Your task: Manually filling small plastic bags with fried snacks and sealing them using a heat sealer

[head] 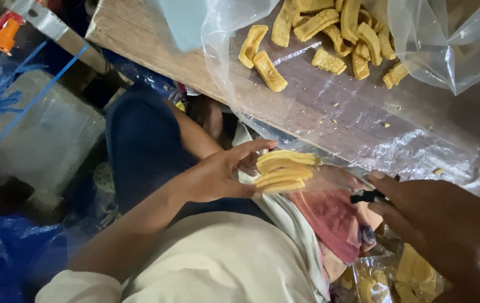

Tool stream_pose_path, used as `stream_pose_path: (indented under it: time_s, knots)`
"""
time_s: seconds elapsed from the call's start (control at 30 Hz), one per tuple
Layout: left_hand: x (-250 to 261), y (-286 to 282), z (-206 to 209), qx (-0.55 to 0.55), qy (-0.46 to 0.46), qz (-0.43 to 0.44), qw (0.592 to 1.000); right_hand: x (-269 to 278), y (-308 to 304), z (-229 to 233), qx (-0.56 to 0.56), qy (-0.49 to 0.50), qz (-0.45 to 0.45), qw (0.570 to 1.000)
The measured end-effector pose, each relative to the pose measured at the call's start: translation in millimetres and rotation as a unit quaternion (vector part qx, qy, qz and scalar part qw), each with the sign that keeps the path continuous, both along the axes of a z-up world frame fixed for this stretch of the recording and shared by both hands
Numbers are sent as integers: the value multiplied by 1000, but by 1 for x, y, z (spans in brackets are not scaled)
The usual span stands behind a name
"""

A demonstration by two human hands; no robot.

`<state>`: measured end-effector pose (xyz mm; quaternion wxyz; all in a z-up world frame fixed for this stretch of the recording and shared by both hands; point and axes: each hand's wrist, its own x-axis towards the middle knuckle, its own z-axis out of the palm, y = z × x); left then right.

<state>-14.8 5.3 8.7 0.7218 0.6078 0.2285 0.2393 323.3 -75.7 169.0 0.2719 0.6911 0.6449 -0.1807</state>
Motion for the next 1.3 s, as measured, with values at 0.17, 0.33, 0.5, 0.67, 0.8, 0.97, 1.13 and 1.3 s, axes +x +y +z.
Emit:
stream_pose_path:
  time_s: [0.17, 0.33, 0.5, 0.67, 0.8, 0.97, 1.13, 1.3]
  knots:
    - [0, -5, 1, -4, -61, -16, 998, -12, -19, 3, 290, 153, 305, 894]
    - [2, -7, -10, -61, -46, -15, 997, -44, 6, 5, 250, 223, 185, 924]
    - [2, 0, -4, -73, -17, 0, 997, -13, 26, -13, 167, 281, 105, 939]
    - [-7, 3, -34, -154, -94, 37, 983, 41, 43, -54, 276, 362, 22, 890]
    - [-8, 3, -43, -219, -196, 49, 955, 40, 62, -91, 273, 202, -192, 921]
    - [-5, 2, -34, -230, -199, 86, 949, 17, 60, -117, 447, 92, 26, 889]
    - [5, -9, -37, -165, -177, 114, 964, -105, 35, -123, 260, 720, -102, 636]
    - [3, -22, -30, -50, -104, 262, 958, -149, 36, -173, 330, 708, -198, 592]
